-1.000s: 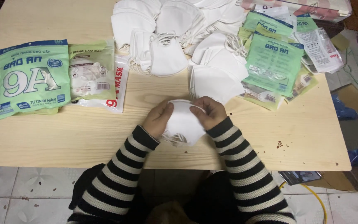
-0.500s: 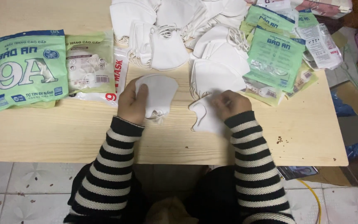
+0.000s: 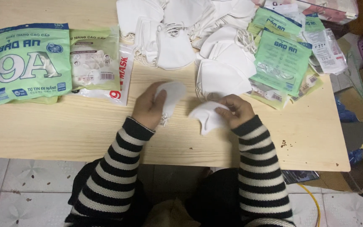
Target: Sorting and stacking white face masks on a table for packaging
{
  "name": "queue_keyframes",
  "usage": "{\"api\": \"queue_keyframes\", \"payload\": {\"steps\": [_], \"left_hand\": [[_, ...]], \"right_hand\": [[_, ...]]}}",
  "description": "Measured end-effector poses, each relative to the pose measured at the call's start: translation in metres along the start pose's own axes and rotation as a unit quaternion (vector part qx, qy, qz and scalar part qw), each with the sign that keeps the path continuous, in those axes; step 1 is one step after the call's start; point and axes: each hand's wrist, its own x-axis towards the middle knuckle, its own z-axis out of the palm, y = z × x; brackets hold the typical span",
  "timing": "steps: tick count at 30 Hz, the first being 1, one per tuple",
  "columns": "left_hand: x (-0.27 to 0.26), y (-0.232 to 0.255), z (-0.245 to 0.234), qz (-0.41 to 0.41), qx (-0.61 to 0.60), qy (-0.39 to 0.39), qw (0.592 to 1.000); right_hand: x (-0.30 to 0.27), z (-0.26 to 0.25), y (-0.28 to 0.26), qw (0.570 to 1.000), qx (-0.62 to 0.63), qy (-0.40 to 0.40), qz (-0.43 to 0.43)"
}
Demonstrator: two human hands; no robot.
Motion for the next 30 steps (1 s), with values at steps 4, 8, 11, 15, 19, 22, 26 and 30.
{"api": "queue_keyframes", "payload": {"steps": [4, 8, 11, 15, 19, 22, 26, 30], "left_hand": [[-0.006, -0.007, 0.014, 0.003, 0.033, -0.054, 0.998], [-0.014, 0.002, 0.026, 0.076, -0.029, -0.155, 0.985], [-0.007, -0.020, 0.032, 0.099, -0.073, -0.185, 0.975], [-0.009, -0.038, 0.038, 0.071, -0.105, -0.186, 0.974], [-0.007, -0.054, 0.045, 0.087, -0.137, -0.210, 0.964], [-0.008, -0.061, 0.045, 0.104, -0.044, -0.173, 0.979], [-0.003, -0.045, 0.032, -0.038, -0.001, -0.105, 0.994], [0.008, -0.056, 0.026, -0.043, 0.022, -0.037, 0.998]], "right_hand": [[-0.012, 0.021, -0.027, 0.993, 0.087, -0.039, -0.075], [-0.012, 0.043, -0.041, 0.988, 0.143, -0.025, -0.060], [-0.008, 0.048, -0.026, 0.987, 0.157, -0.001, -0.036], [-0.006, 0.051, -0.020, 0.979, 0.202, 0.019, 0.016], [0.001, 0.059, -0.009, 0.979, 0.199, 0.035, 0.015], [0.016, 0.051, -0.009, 0.982, 0.181, 0.051, -0.005], [0.043, 0.019, 0.006, 0.976, -0.039, 0.206, -0.065], [0.057, 0.005, 0.024, 0.942, -0.275, 0.194, 0.006]]}}
